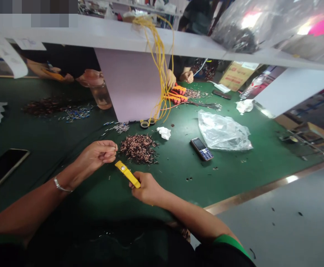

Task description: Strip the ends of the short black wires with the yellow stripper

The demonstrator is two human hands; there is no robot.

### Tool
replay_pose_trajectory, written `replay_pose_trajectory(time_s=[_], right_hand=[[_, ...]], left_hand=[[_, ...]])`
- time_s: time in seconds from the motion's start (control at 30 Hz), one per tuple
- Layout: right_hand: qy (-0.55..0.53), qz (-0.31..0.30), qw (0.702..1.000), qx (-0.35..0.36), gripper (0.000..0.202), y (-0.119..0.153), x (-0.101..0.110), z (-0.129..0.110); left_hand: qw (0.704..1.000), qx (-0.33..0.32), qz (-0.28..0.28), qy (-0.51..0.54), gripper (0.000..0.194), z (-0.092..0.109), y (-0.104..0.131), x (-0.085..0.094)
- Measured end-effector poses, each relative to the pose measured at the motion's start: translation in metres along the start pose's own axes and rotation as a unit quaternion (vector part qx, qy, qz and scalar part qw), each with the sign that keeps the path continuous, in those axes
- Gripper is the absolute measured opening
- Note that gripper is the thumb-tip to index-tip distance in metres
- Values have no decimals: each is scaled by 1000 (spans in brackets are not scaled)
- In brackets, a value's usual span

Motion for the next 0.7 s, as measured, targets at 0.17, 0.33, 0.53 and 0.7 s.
replay_pose_trajectory(time_s=[0.17,0.33,0.53,0.7], right_hand=[[-39,-10,999,-37,19,0,-1,-1],[-20,-22,999,-12,20,2,-5,-2],[-117,-66,990,-38,21,0,-5,-5],[-191,-71,979,-23,20,-1,-3,-4]], left_hand=[[1000,-20,5,-4,5,1,-2,4],[1000,2,-11,3,5,0,-7,8],[1000,-3,-8,24,6,1,-9,9],[999,-7,4,44,5,3,-7,9]])
Point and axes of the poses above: each hand's wrist, its own y-axis away from the middle knuckle, its own x-axis out of the back of the hand, z = x × y, the point moved 4 cm from there along -y, towards the middle knuckle, and after that the axes turned 3 degrees about y, right-handed, at the moved point
